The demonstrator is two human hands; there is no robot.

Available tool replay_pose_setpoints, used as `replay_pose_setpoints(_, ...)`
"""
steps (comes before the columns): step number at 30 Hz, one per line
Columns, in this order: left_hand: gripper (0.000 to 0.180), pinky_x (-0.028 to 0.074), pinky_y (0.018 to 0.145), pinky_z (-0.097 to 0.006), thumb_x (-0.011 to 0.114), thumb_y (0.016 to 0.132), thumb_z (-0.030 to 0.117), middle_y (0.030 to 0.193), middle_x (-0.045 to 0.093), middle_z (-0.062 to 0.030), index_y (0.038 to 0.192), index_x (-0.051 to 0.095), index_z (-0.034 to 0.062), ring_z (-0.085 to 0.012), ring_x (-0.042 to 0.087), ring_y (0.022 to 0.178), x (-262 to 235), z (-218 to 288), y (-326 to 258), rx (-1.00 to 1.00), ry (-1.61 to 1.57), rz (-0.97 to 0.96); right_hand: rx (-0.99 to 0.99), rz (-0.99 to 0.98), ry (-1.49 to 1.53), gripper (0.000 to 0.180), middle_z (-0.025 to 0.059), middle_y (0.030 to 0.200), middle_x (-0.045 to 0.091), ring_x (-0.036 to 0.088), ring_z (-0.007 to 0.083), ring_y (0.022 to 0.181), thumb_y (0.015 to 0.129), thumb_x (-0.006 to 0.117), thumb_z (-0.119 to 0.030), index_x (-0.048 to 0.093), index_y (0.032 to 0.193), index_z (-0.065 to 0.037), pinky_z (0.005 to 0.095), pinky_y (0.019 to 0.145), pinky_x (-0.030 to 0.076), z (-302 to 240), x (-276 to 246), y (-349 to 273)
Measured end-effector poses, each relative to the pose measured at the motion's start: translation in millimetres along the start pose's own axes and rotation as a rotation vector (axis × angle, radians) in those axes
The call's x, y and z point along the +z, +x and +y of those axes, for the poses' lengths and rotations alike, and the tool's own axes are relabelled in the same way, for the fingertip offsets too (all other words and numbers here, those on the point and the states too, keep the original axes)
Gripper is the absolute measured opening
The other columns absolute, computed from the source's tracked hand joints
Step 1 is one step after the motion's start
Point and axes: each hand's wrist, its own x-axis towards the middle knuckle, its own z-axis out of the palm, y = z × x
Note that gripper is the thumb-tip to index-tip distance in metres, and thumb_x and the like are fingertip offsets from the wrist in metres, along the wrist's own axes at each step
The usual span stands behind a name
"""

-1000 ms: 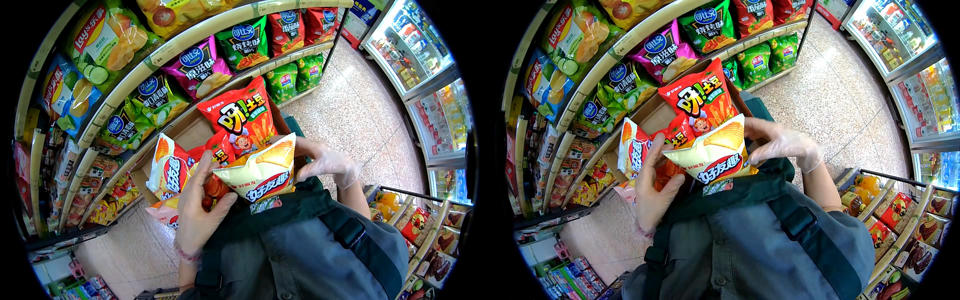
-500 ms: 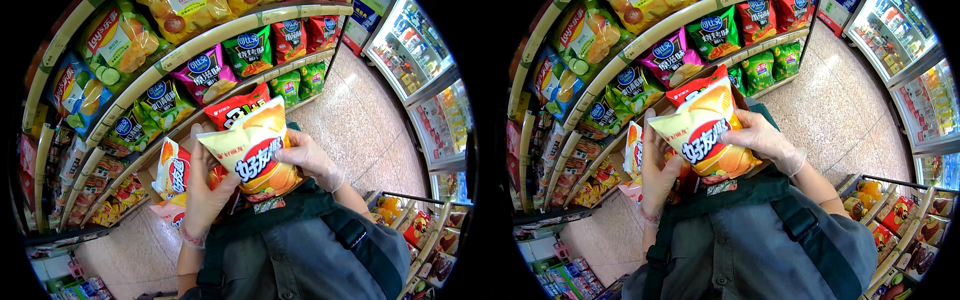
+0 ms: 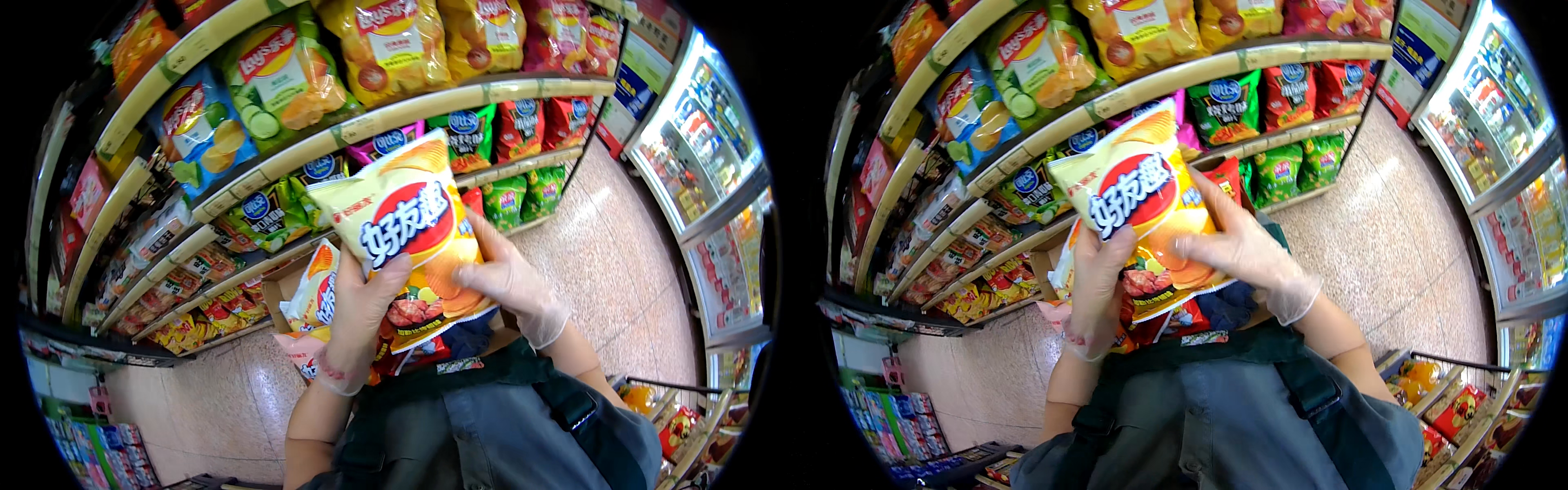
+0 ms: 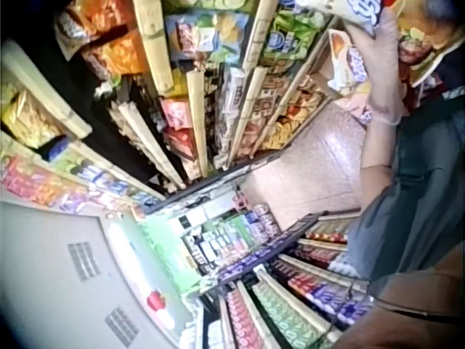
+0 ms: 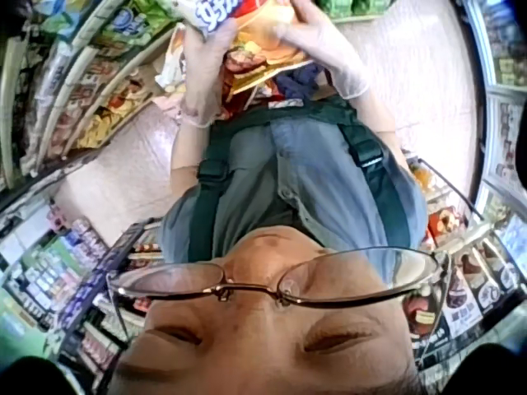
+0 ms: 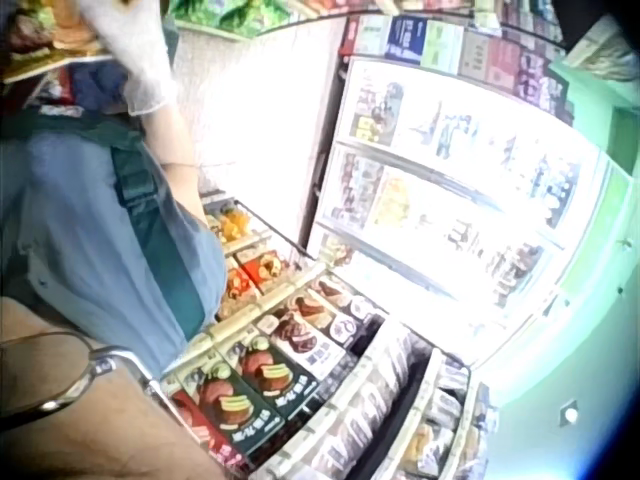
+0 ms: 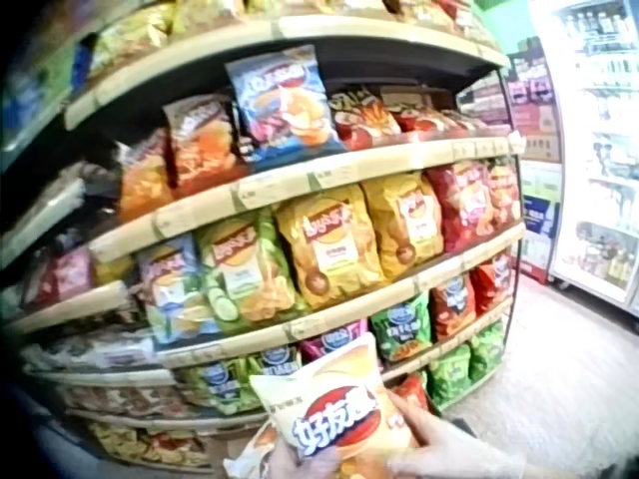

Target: The person takes various snack bags from a cardboard box and places them onto shelves in a store aisle. They handle multiple brands and flavors, arranging the bags upright and aligning them with existing products on the shelves.

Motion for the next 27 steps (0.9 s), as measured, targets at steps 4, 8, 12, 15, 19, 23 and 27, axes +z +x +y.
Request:
replay_pose_setpoints(4, 0.066, 0.044, 0.100, -0.033, 0.073, 0.083, 0.018, 0.126, 0.056, -0.0079, 0.137, 0.038, 0.0017, -0.0164, 0.054, 0.115, -1.0, 1.7, 2.6, -0.047, 0.015, 0.015, 0.150, 0.103, -0.006, 0.072, 0.0112, 0.122, 0.060, 0.059, 0.0166, 0.110, 0.082, 0.076, -0.015, 0.037, 0.141, 0.001, 0.0311, 0.095, 0.049, -5.7, 2.4, 7.6)
replay_pose_setpoints(8, 0.067, 0.045, 0.099, -0.033, 0.070, 0.085, 0.014, 0.127, 0.054, -0.0085, 0.139, 0.034, 0.0013, -0.0167, 0.054, 0.116, 0.2, 2.2, -4.1, 0.025, 0.049, -0.082, 0.104, 0.088, 0.135, 0.063, 0.0108, 0.120, 0.061, 0.061, 0.0162, 0.106, 0.086, 0.072, -0.012, 0.040, 0.138, 0.001, 0.0302, 0.091, 0.051, -7.4, 5.7, 14.9)
replay_pose_setpoints(12, 0.063, 0.048, 0.095, -0.031, 0.069, 0.086, 0.007, 0.126, 0.055, -0.0090, 0.139, 0.035, 0.0005, -0.0161, 0.056, 0.113, 0.1, 16.8, 8.9, 0.054, 0.071, -0.168, 0.017, 0.086, 0.114, 0.059, 0.0106, 0.121, 0.061, 0.061, 0.0177, 0.105, 0.085, 0.072, -0.015, 0.043, 0.135, 0.000, 0.0327, 0.092, 0.051, -13.2, 12.1, 20.3)
replay_pose_setpoints(15, 0.081, 0.047, 0.096, -0.032, 0.076, 0.083, 0.018, 0.128, 0.054, -0.0111, 0.145, 0.026, -0.0001, -0.0179, 0.055, 0.114, -1.6, 30.1, 19.2, 0.085, 0.239, -0.279, -0.095, 0.165, 0.146, 0.059, 0.0124, 0.119, 0.061, 0.062, 0.0199, 0.104, 0.081, 0.075, -0.014, 0.046, 0.130, 0.000, 0.0334, 0.091, 0.052, -22.8, 21.0, 19.4)
replay_pose_setpoints(19, 0.101, 0.045, 0.099, -0.034, 0.080, 0.080, 0.032, 0.134, 0.048, -0.0172, 0.150, 0.014, 0.0005, -0.0213, 0.052, 0.120, -4.9, 37.2, 27.5, 0.189, 0.247, -0.357, -0.154, 0.136, 0.238, 0.045, 0.0126, 0.114, 0.065, 0.065, 0.0195, 0.102, 0.087, 0.068, -0.015, 0.050, 0.126, 0.001, 0.0343, 0.090, 0.054, -23.1, 28.1, 23.2)
replay_pose_setpoints(23, 0.093, 0.046, 0.097, -0.037, 0.073, 0.084, 0.038, 0.137, 0.046, -0.0205, 0.152, 0.019, 0.0052, -0.0273, 0.055, 0.117, -25.1, 49.8, 24.3, 0.222, 0.228, -0.253, -0.057, 0.118, 0.707, 0.053, 0.0162, 0.128, 0.058, 0.062, 0.0276, 0.113, 0.098, 0.050, -0.043, 0.047, 0.133, -0.003, 0.0462, 0.098, 0.051, -13.3, -4.5, 24.1)
replay_pose_setpoints(27, 0.085, 0.044, 0.098, -0.037, 0.057, 0.089, 0.056, 0.132, 0.053, -0.0190, 0.149, 0.028, 0.0049, -0.0268, 0.059, 0.114, -33.1, 58.3, 20.1, 0.223, 0.334, -0.126, 0.117, 0.306, 0.583, 0.054, 0.0144, 0.124, 0.061, 0.064, 0.0276, 0.109, 0.097, 0.053, -0.043, 0.047, 0.135, -0.006, 0.0471, 0.092, 0.054, 8.2, -18.8, -3.0)
